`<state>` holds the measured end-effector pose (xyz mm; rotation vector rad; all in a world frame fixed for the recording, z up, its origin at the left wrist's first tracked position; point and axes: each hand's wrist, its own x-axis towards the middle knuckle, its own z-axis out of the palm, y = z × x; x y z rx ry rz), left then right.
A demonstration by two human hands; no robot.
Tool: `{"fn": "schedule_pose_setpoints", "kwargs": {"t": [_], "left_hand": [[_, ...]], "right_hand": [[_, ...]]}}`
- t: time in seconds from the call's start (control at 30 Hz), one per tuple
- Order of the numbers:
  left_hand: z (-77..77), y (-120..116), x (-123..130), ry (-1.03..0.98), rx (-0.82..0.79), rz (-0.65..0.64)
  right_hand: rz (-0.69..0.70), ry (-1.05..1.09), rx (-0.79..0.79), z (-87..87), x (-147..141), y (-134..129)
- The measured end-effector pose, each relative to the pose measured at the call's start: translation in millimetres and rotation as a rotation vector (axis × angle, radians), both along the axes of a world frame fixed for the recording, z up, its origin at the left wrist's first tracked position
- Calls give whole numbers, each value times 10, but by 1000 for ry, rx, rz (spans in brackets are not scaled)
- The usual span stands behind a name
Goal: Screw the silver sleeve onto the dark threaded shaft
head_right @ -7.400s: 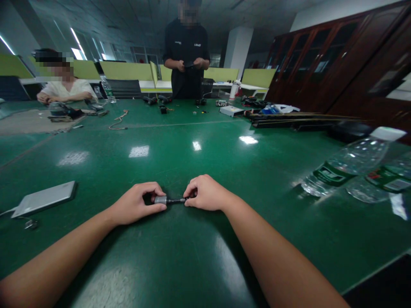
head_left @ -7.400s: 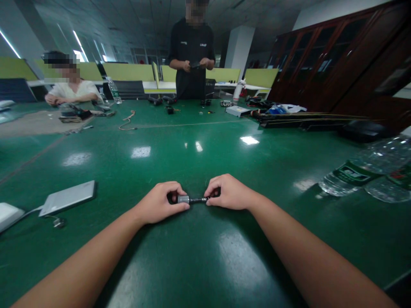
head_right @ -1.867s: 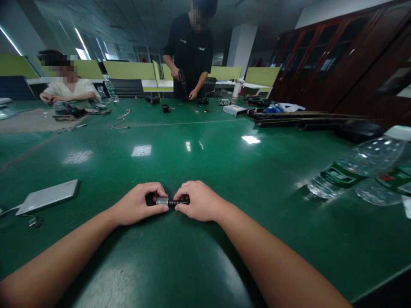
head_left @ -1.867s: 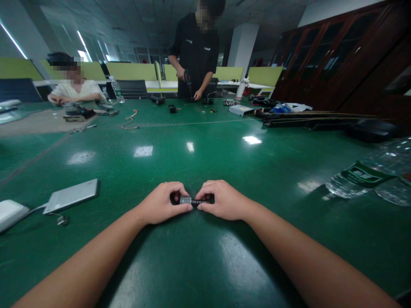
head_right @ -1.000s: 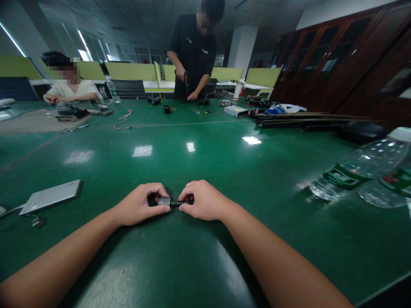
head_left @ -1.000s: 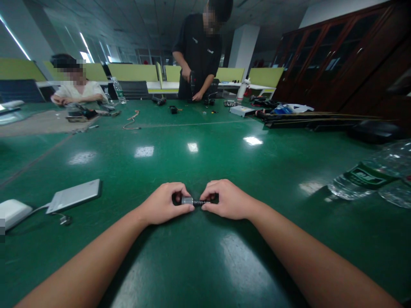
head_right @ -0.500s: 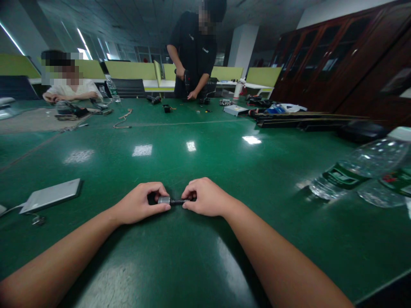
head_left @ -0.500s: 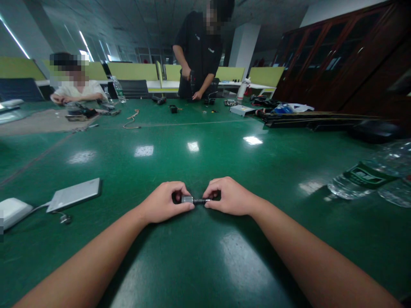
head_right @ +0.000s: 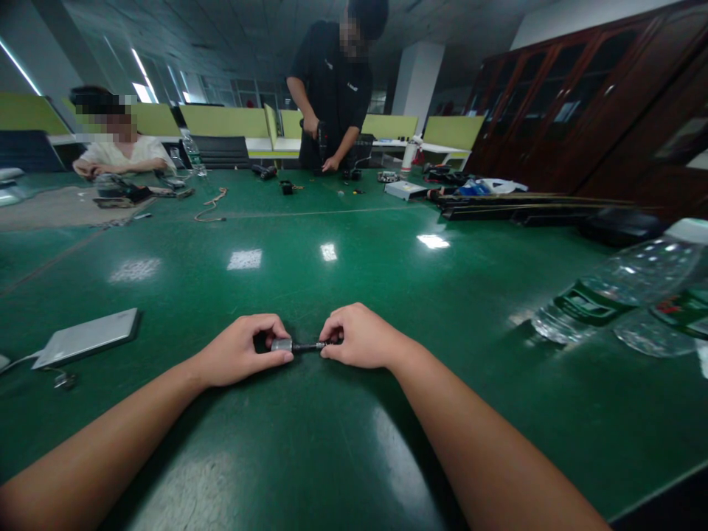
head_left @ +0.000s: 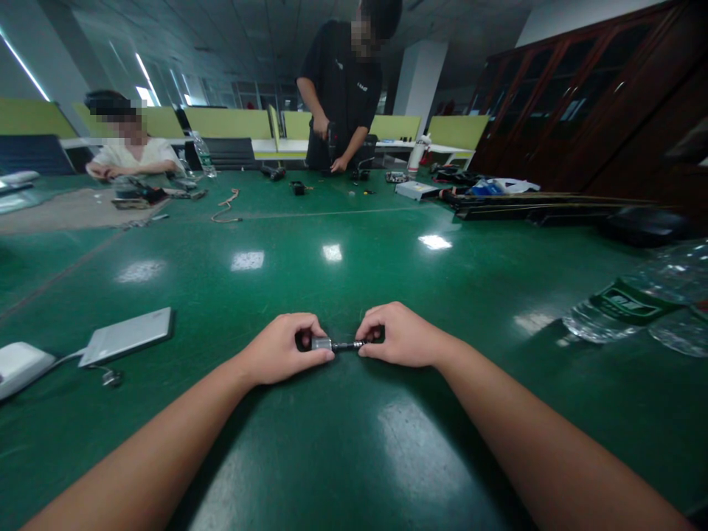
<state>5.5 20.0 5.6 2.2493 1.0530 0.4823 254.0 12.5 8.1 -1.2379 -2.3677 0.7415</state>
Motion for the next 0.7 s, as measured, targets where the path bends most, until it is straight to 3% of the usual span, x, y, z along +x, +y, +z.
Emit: {"fn": "schedule_pose_setpoints", "kwargs": {"t": [0.37, 0.57, 0.7], "left_hand": [[6, 1, 7, -4, -7, 6], [5, 5, 16, 4, -18, 13], [-5, 6, 7, -10, -14, 2]], "right_hand": [[-26, -18, -19, 6, 112, 41], [5, -1, 4, -2, 8, 1], [12, 124, -13, -28, -136, -65]]}}
